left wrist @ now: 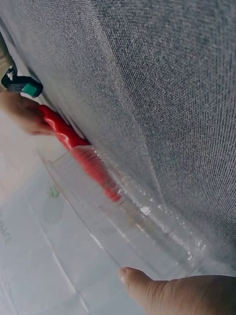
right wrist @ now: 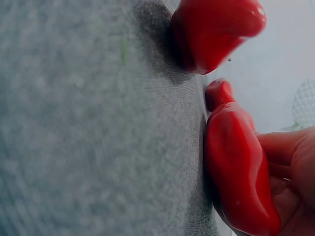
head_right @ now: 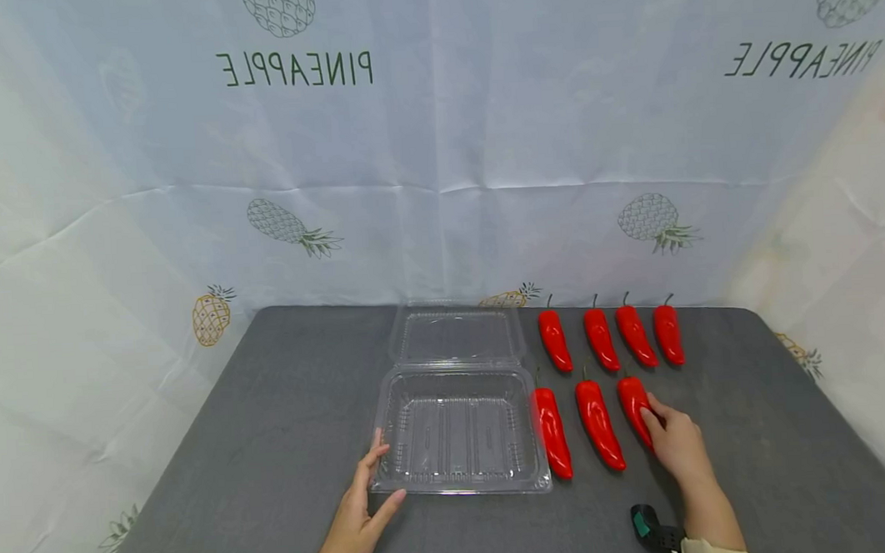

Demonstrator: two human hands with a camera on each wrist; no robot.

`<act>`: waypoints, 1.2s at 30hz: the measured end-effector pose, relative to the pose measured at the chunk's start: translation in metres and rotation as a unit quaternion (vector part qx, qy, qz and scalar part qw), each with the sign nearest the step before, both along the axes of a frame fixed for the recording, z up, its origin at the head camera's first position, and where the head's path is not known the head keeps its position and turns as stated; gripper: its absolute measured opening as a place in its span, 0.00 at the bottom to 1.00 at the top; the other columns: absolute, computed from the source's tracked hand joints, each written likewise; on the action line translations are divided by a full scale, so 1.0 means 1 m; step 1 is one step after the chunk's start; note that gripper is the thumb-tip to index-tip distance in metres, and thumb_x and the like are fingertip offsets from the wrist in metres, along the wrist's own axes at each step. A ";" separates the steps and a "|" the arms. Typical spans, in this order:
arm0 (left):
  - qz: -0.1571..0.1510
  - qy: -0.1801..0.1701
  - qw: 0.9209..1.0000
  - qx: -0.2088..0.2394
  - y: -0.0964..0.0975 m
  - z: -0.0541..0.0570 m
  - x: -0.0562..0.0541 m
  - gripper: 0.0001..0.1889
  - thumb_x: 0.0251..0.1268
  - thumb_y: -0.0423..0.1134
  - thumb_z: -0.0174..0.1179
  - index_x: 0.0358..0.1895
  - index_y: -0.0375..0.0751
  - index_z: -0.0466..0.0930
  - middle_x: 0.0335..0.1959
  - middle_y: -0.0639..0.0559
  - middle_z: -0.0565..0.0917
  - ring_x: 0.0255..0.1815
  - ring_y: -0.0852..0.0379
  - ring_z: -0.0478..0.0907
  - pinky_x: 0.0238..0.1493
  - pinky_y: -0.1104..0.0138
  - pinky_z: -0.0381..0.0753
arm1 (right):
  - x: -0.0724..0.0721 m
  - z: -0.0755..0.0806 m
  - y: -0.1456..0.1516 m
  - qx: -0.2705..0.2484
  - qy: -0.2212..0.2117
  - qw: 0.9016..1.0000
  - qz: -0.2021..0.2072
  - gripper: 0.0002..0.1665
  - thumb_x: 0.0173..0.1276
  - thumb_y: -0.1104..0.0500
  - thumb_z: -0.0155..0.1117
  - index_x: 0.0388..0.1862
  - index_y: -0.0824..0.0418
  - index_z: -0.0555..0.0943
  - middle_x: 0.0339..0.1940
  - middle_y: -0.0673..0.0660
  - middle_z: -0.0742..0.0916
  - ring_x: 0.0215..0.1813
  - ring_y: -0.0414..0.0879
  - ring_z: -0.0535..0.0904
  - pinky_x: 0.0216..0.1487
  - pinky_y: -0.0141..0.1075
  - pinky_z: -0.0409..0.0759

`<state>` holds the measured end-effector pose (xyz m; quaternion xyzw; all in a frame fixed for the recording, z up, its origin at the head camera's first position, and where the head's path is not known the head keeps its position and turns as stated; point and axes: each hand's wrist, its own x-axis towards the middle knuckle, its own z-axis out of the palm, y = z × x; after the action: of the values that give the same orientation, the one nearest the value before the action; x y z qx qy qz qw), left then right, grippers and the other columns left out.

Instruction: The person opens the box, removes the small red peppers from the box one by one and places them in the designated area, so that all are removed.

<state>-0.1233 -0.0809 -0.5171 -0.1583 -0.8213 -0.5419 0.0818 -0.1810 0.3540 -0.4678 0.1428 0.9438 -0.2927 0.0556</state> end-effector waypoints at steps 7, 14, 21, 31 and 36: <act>0.000 0.001 1.000 -0.004 0.000 0.000 -0.001 0.31 0.65 0.44 0.57 0.66 0.35 0.58 0.74 0.38 0.50 0.71 0.42 0.53 0.64 0.86 0.40 | 0.000 0.000 -0.001 -0.018 -0.014 1.000 -0.001 0.35 0.76 0.48 0.35 0.69 0.72 0.52 0.66 0.80 0.60 0.65 0.74 0.58 0.61 0.64 0.61; 0.002 0.007 1.000 -0.003 0.001 0.000 -0.002 0.30 0.64 0.43 0.58 0.66 0.35 0.59 0.74 0.38 0.51 0.71 0.43 0.53 0.65 0.86 0.42 | -0.002 -0.002 0.001 -0.029 -0.020 0.999 -0.005 0.34 0.76 0.49 0.33 0.69 0.74 0.50 0.67 0.78 0.58 0.67 0.74 0.54 0.63 0.65 0.57; -0.002 0.014 1.000 -0.004 0.001 0.000 -0.001 0.31 0.64 0.42 0.58 0.66 0.34 0.58 0.74 0.37 0.51 0.71 0.50 0.52 0.65 0.86 0.39 | 0.000 -0.002 0.003 -0.045 -0.026 0.999 -0.007 0.39 0.75 0.43 0.29 0.70 0.73 0.46 0.69 0.78 0.54 0.69 0.74 0.50 0.65 0.65 0.52; -0.015 0.079 0.997 0.000 0.000 -0.004 -0.002 0.32 0.63 0.38 0.58 0.67 0.32 0.56 0.73 0.32 0.52 0.73 0.69 0.44 0.68 0.85 0.36 | 0.008 0.005 -0.004 -0.068 -0.019 0.997 -0.041 0.45 0.73 0.37 0.32 0.73 0.67 0.38 0.70 0.78 0.53 0.70 0.72 0.51 0.65 0.64 0.54; 0.010 0.139 0.989 -0.040 -0.002 -0.001 -0.003 0.39 0.59 0.40 0.62 0.71 0.35 0.53 0.72 0.31 0.54 0.76 0.63 0.42 0.71 0.80 0.33 | 0.011 0.014 -0.012 -0.052 0.036 0.998 -0.019 0.45 0.73 0.40 0.38 0.73 0.68 0.41 0.70 0.78 0.55 0.68 0.73 0.54 0.62 0.66 0.57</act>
<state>-0.1259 -0.0831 -0.5184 -0.2275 -0.8247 -0.4801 0.1941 -0.1703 0.3425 -0.4539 0.1471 0.9257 -0.3476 0.0238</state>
